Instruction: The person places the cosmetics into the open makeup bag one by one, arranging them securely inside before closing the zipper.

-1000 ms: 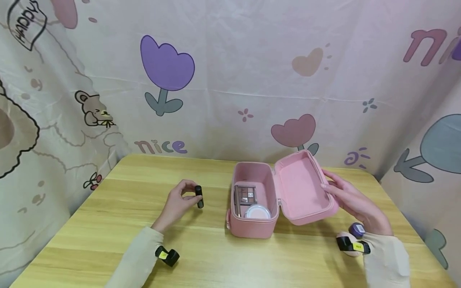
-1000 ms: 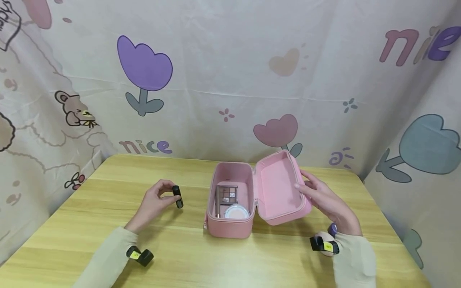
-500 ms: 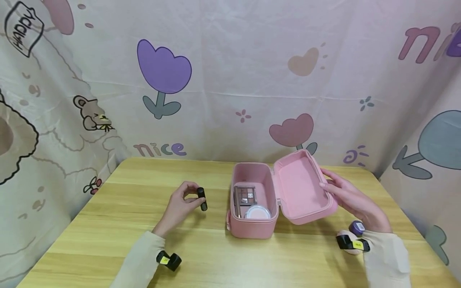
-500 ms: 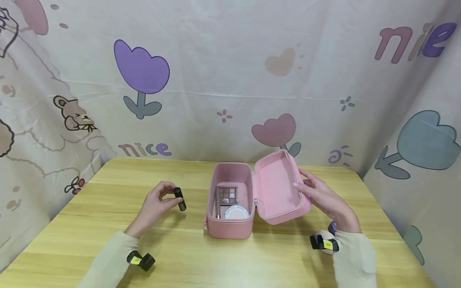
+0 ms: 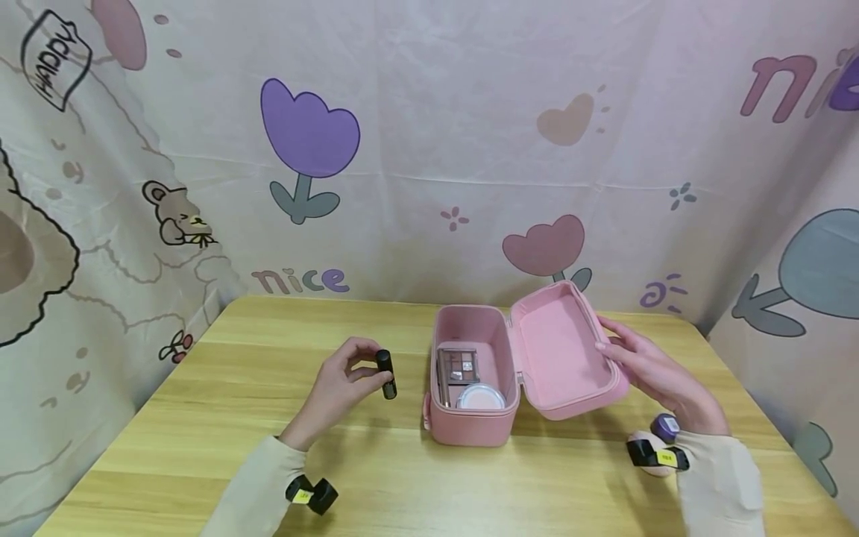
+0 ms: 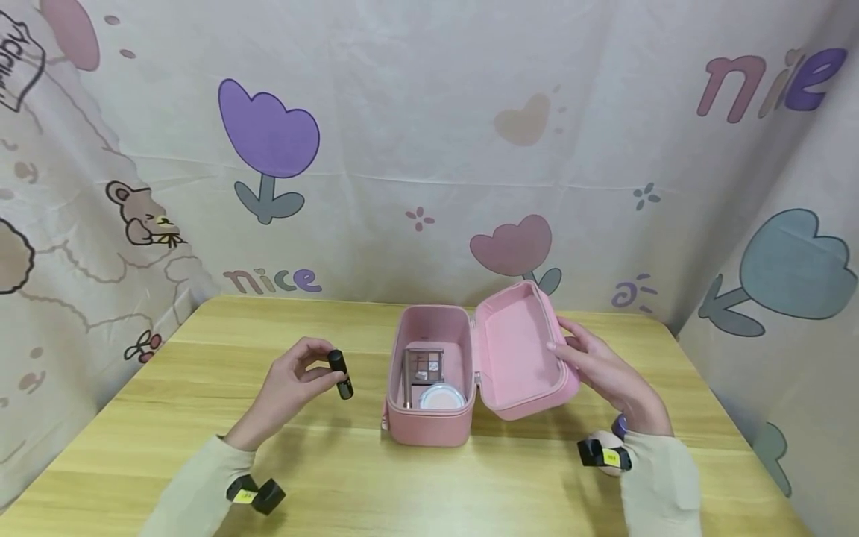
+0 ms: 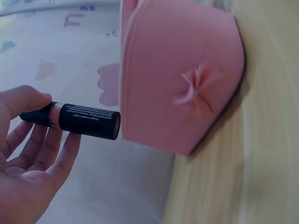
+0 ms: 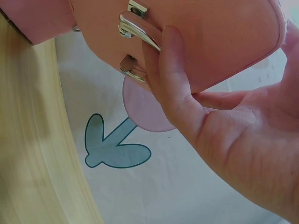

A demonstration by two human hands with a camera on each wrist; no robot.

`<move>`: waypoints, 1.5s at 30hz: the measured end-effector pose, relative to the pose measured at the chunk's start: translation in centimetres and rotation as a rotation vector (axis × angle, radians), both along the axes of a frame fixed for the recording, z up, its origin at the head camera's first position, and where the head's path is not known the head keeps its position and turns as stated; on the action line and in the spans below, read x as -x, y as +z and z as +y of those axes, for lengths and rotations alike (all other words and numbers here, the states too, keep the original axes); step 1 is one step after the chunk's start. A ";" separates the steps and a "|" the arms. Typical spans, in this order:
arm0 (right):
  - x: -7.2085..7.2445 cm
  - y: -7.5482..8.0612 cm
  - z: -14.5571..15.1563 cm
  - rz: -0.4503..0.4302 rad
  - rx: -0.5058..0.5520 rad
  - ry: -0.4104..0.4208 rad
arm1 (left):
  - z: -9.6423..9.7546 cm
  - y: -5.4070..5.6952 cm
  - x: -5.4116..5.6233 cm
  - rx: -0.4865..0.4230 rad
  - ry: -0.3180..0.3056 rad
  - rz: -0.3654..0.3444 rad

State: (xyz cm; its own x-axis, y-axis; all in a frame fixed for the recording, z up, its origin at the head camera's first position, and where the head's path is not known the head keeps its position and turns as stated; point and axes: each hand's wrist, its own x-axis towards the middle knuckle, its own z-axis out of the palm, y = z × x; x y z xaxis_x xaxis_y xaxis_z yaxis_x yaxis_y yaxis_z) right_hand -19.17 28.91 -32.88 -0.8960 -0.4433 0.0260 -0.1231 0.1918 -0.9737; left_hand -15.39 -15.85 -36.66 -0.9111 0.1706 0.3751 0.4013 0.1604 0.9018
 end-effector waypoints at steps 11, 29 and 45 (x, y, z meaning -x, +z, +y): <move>0.1 -0.2 0.1 0.003 0.005 0.012 | 2.3 1.4 -1.2 -0.011 -0.098 0.183; 0.0 -0.2 0.1 0.005 0.011 0.016 | 6.2 1.4 -0.3 -0.012 -0.114 0.147; -0.2 -0.1 0.0 -0.003 -0.013 -0.007 | 7.5 0.4 0.2 0.056 -0.121 0.247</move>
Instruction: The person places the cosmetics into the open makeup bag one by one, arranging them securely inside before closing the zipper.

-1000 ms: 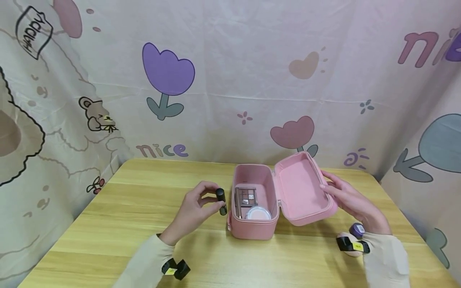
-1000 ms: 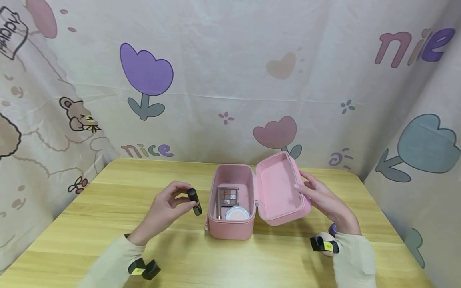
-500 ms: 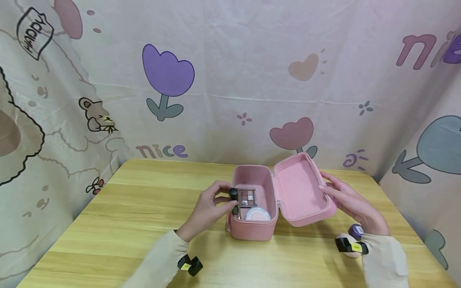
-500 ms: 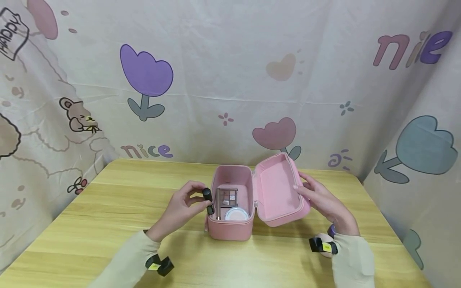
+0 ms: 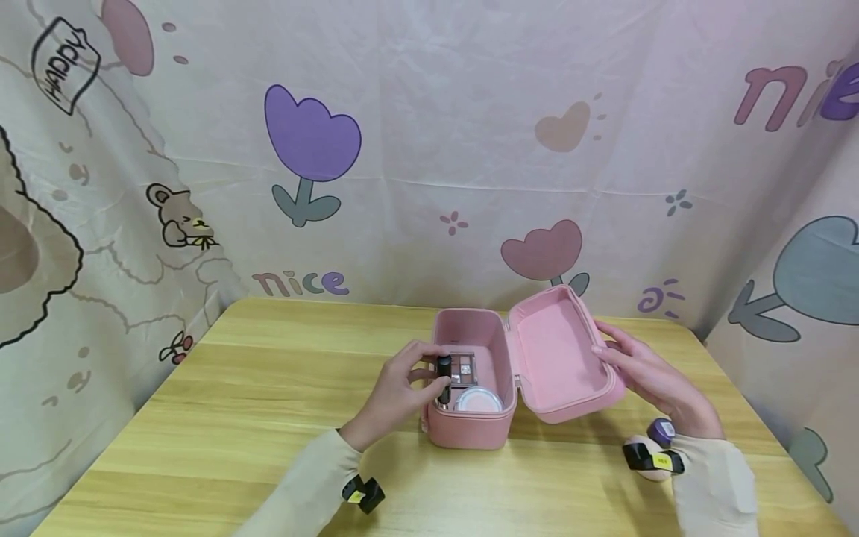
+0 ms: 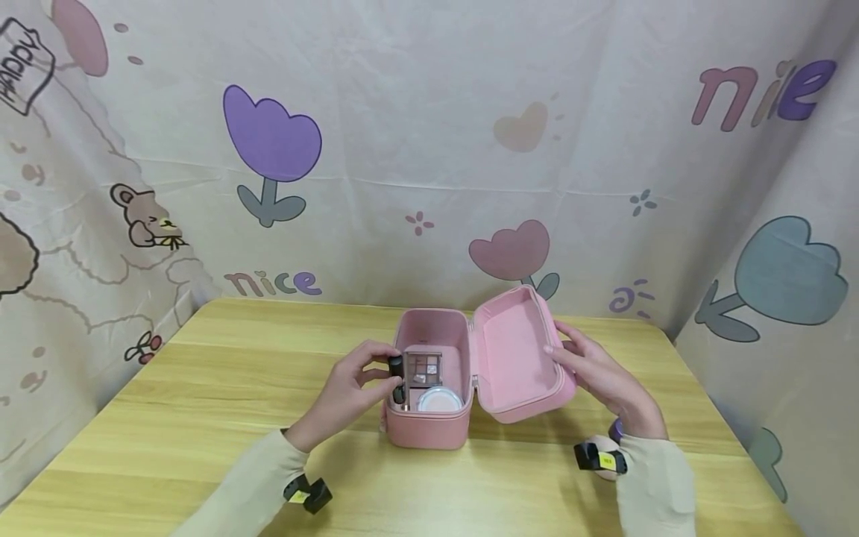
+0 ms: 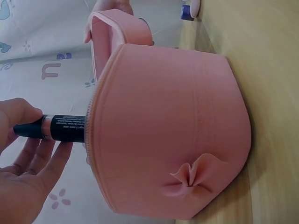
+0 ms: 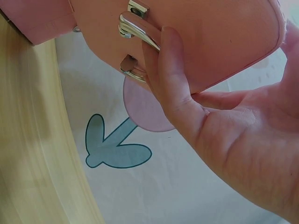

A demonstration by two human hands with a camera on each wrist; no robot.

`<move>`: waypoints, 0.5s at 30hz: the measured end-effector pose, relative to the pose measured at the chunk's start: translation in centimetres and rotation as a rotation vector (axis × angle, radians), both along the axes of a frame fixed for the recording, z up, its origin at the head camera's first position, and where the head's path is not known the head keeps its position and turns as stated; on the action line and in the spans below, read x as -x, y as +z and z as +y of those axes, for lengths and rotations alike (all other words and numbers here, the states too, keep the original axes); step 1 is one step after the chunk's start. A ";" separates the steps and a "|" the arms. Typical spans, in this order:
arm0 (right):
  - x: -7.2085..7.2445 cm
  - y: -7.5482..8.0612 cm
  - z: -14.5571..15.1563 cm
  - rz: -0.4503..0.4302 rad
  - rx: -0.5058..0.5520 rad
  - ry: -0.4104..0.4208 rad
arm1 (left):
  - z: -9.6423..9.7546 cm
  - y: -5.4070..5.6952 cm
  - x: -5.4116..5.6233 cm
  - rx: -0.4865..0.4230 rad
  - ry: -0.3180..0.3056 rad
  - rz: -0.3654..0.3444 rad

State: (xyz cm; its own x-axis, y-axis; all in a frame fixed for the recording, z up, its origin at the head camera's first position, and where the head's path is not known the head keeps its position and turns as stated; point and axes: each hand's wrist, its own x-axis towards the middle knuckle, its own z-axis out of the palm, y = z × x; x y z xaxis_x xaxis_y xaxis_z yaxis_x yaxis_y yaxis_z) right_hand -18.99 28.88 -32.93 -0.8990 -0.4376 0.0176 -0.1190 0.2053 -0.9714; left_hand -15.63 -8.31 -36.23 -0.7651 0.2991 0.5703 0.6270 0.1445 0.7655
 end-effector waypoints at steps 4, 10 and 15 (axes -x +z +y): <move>0.0 0.0 0.0 0.003 0.000 0.003 | 0.1 -0.2 0.0 0.020 0.004 0.014; -0.1 0.1 -0.1 -0.004 0.008 0.005 | -0.2 -0.4 0.0 0.067 0.037 0.042; 0.0 0.1 -0.1 -0.011 0.031 0.014 | -0.5 -1.0 0.2 0.115 0.078 0.055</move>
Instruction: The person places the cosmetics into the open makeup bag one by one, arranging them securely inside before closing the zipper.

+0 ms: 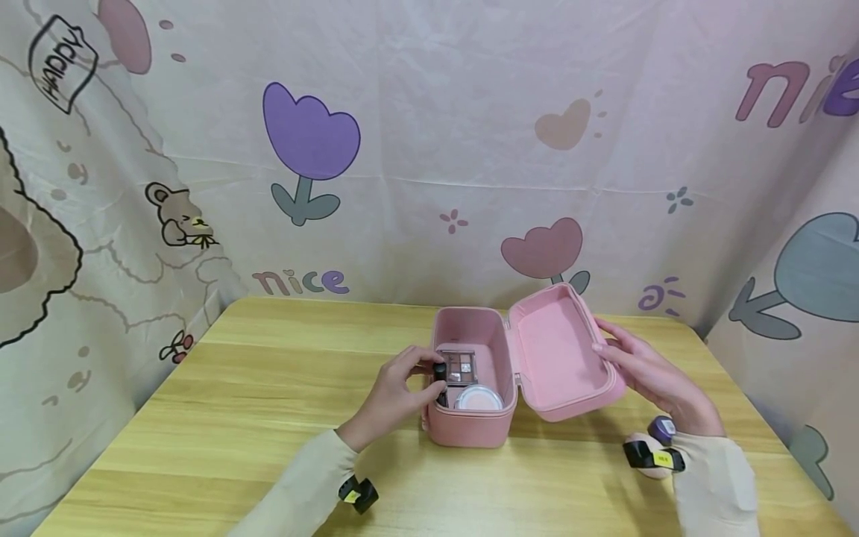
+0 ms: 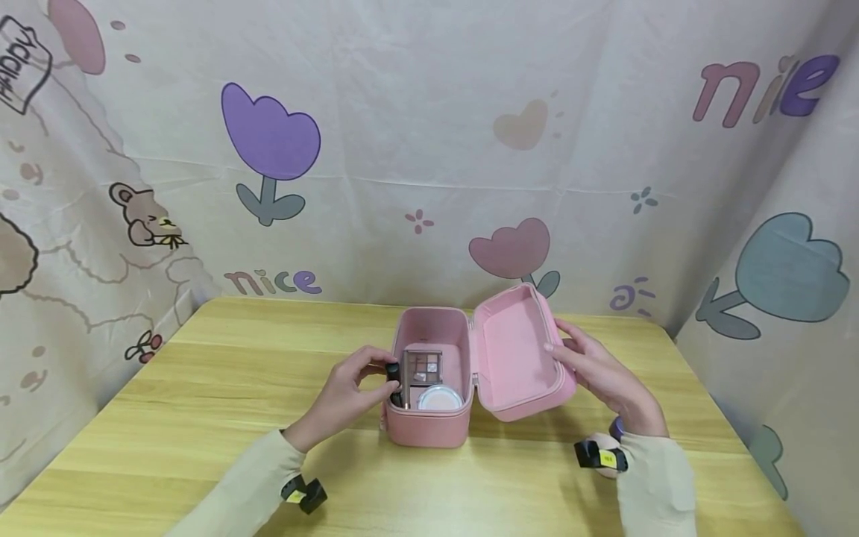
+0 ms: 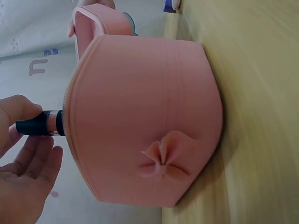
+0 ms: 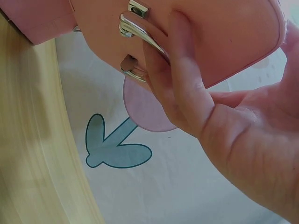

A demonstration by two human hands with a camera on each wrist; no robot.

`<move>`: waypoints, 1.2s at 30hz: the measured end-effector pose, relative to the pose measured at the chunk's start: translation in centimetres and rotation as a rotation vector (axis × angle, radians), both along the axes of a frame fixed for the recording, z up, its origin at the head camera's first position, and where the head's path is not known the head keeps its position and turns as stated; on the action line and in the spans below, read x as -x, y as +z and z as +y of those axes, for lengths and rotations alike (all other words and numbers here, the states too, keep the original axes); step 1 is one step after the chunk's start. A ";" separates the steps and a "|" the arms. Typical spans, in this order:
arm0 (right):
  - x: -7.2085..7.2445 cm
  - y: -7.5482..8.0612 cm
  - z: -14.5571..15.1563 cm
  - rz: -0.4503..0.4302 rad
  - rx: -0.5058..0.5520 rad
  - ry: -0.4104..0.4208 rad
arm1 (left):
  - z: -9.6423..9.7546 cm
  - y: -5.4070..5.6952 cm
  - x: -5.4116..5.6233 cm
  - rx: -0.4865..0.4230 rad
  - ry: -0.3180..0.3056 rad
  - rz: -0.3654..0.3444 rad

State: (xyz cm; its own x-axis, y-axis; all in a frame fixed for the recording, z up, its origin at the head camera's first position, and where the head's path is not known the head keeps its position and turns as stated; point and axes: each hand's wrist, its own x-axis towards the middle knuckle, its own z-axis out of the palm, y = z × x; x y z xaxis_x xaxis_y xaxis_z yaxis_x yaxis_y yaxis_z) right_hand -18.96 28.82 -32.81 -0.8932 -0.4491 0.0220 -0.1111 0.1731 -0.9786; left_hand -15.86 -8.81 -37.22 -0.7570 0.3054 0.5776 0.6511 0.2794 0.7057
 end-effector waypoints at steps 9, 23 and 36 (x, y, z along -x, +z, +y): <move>-0.1 -0.1 0.0 -0.001 0.000 -0.003 | -0.3 -0.5 0.1 0.095 0.091 -0.021; 0.0 0.0 -0.1 0.005 -0.007 0.002 | -0.2 -1.0 0.2 0.184 0.127 -0.041; 0.0 0.0 0.0 0.002 -0.011 0.001 | -0.3 -2.0 0.6 0.116 0.141 -0.368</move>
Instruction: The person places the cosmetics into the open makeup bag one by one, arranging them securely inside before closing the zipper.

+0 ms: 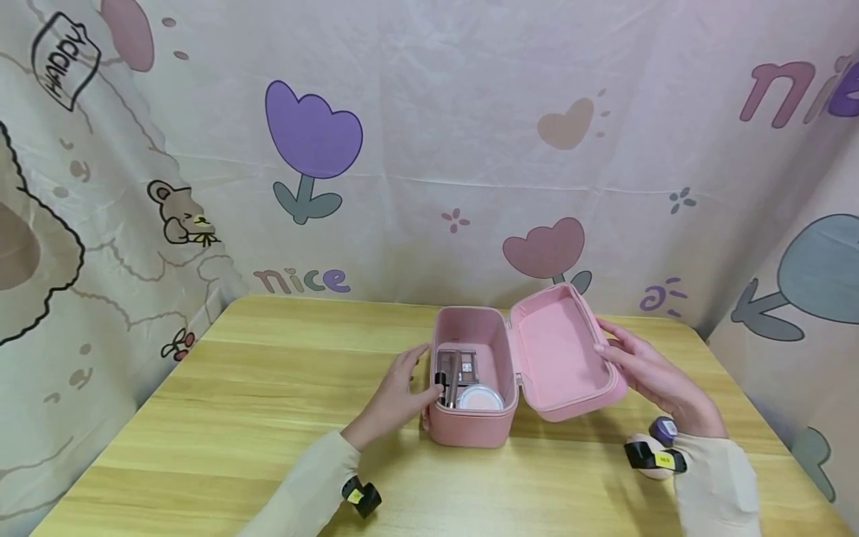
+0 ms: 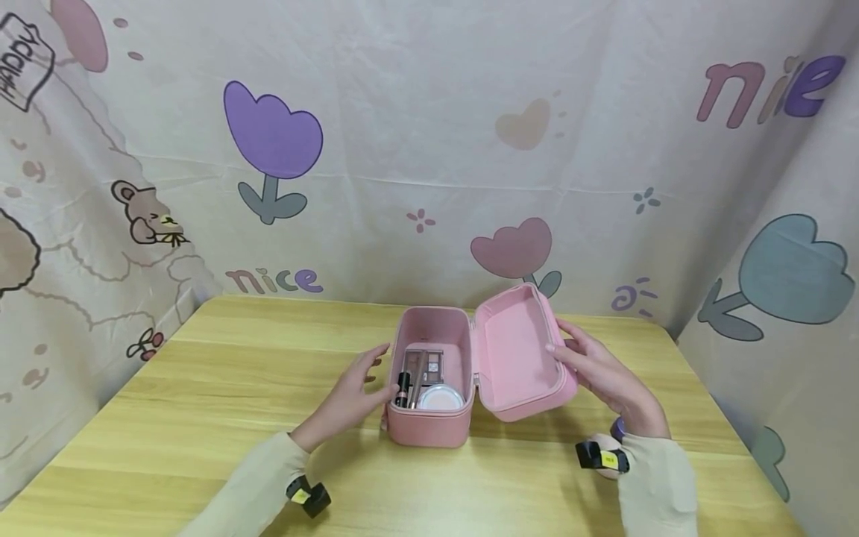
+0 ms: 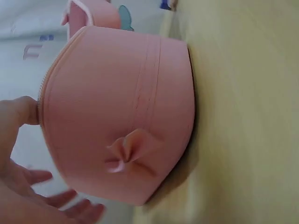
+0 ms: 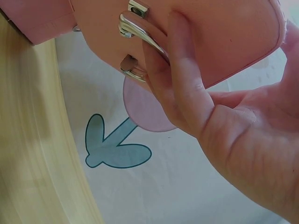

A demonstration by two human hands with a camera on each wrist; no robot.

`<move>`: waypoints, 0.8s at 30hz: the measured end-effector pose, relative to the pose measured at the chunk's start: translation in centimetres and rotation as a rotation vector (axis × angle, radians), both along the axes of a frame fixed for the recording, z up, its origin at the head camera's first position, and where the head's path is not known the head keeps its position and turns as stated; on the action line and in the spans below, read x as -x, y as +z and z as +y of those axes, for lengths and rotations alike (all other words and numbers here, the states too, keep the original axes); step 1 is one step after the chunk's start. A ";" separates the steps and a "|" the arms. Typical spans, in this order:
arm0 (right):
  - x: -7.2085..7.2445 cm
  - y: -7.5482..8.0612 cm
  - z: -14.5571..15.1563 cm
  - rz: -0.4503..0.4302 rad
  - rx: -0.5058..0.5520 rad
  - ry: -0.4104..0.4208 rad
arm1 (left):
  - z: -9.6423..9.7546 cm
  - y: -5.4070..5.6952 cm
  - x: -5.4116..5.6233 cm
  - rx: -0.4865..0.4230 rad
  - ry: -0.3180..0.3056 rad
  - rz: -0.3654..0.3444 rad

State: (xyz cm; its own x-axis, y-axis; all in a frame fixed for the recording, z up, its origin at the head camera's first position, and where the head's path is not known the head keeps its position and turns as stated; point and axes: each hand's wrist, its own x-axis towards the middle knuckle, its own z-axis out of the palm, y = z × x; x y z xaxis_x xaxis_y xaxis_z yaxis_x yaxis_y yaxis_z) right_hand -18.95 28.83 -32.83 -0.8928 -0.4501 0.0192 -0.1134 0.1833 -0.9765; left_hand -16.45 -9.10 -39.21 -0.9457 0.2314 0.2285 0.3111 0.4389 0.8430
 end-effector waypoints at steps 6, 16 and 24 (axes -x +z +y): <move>0.2 -0.1 0.1 0.008 0.004 0.011 | 0.6 -1.9 0.7 -0.315 -0.095 -0.245; 0.7 -0.6 0.6 0.021 0.025 0.035 | 0.6 -2.9 0.4 -0.443 -0.135 -0.286; 0.7 -0.7 0.8 0.074 -0.070 0.007 | 0.3 -3.1 0.5 -0.443 -0.152 -0.318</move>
State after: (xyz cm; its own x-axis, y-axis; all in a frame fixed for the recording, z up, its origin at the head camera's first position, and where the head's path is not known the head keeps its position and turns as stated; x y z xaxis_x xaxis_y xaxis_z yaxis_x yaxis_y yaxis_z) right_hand -19.65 29.62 -33.58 -0.8867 -0.4592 0.0529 -0.1862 0.2501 -0.9501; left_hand -16.94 -8.83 -42.26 -0.9475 0.3168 0.0442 0.0438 -0.0083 0.9990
